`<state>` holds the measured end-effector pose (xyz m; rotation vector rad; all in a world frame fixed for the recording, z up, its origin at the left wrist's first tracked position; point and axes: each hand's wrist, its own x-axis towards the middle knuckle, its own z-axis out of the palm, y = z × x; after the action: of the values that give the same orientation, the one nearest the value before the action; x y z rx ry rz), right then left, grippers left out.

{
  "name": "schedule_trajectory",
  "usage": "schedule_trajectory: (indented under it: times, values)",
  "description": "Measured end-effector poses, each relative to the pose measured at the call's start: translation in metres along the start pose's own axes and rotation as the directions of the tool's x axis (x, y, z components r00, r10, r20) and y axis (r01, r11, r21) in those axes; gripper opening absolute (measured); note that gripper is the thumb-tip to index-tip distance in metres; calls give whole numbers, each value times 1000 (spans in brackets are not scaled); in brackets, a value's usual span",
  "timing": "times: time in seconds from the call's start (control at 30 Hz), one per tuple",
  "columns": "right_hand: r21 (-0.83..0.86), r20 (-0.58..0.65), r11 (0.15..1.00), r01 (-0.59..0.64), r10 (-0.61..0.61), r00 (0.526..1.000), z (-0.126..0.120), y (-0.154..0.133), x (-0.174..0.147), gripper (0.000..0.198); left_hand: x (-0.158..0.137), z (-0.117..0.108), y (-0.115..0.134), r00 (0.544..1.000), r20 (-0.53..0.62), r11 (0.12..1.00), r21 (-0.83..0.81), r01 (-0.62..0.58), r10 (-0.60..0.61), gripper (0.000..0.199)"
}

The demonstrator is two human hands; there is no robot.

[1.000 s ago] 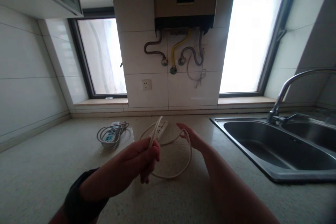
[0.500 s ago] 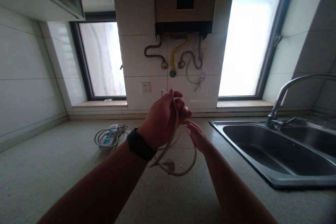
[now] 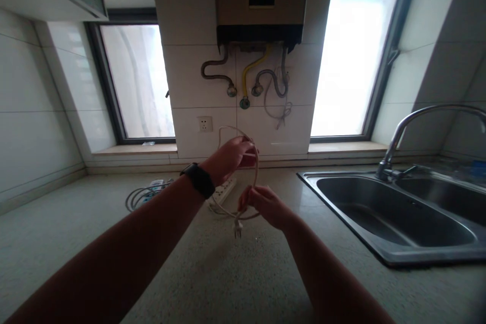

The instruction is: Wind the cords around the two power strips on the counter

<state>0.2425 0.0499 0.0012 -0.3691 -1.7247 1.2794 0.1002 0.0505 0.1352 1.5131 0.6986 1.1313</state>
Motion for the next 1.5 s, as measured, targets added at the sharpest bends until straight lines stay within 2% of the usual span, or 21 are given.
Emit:
schedule_trajectory:
  times: [0.13, 0.2, 0.23, 0.3, 0.33, 0.37, 0.4, 0.47, 0.57, 0.6, 0.63, 0.7, 0.8, 0.9, 1.0, 1.17, 1.2, 1.27, 1.37, 1.43, 1.5]
  values:
    - [168, -286, 978, 125, -73, 955, -18, -9, 1, 44, -13, -29, -3, 992, 50, 953, 274, -126, 117, 23]
    - [215, -332, 967, 140, -62, 941, -26, -13, 0, 45, -23, -48, -12, 953, 14, 822, 502, -268, 303, 27]
    - [237, -342, 962, 136, -48, 938, -30, -15, 0, 45, -27, -59, -18, 906, -24, 698, 647, -308, 423, 28]
    - [255, -384, 957, 137, -30, 923, -38, -16, 1, 45, -34, -87, -38, 810, -102, 399, 901, -171, 577, 26]
    - [243, -427, 958, 151, -33, 904, -43, -15, 1, 45, -36, -103, -51, 753, -183, 302, 953, -22, 632, 25]
    - [213, -488, 962, 173, -48, 871, -48, -13, 1, 45, -37, -119, -67, 735, -229, 237, 967, 95, 638, 26]
    - [167, -560, 966, 198, -72, 825, -54, -10, 2, 45, -37, -135, -85, 756, -252, 186, 967, 173, 605, 29]
    - [37, -715, 973, 228, -134, 686, -67, -3, 3, 44, -36, -162, -124, 869, -220, 75, 975, 209, 442, 40]
    - [-205, -851, 968, 146, -250, 462, -84, 12, 1, 45, -37, -182, -178, 985, 13, -74, 997, 0, 171, 69]
    - [-309, -846, 949, 71, -308, 436, -89, 17, 0, 47, -38, -183, -192, 989, 103, -85, 992, -94, 105, 76]
    - [-421, -817, 907, -24, -367, 446, -94, 22, -2, 49, -38, -182, -202, 982, 181, -82, 981, -177, 46, 81]
    - [-593, -745, 770, -236, -414, 522, -102, 32, -7, 52, -38, -176, -215, 967, 255, -64, 965, -255, -12, 82]
    - [-693, -682, 536, -483, -270, 679, -111, 46, -13, 49, -36, -169, -217, 958, 284, -26, 958, -285, -43, 81]
    - [-720, -654, 432, -542, -164, 738, -117, 59, -17, 36, -37, -167, -213, 970, 240, -4, 971, -241, -44, 79]
    - [-706, -678, 404, -581, -149, 720, -121, 67, -19, 31, -44, -161, -205, 984, 180, -25, 983, -180, -15, 75]
    - [-652, -754, 403, -642, -433, 495, -113, 54, -14, 62, -62, -142, -184, 990, 141, -88, 986, -143, -31, 71]
    - [-687, -718, 373, -624, -481, 503, -105, 48, -12, 61, -65, -140, -180, 990, 140, -107, 984, -142, -32, 70]
    - [-784, -613, 281, -553, -490, 620, -84, 35, -7, 49, -69, -138, -174, 987, 159, -120, 980, -161, -26, 67]
    - [-956, -267, 192, -220, -272, 924, -36, 24, -2, 36, -71, -143, -172, 975, 220, -67, 973, -220, 0, 65]
    - [-978, -6, 209, 8, -67, 998, -5, 27, -3, 46, -70, -149, -177, 968, 249, -17, 969, -248, 33, 66]
    - [-964, 141, 237, 118, 83, 987, 17, 36, -6, 59, -68, -155, -184, 963, 263, 34, 964, -265, 52, 67]
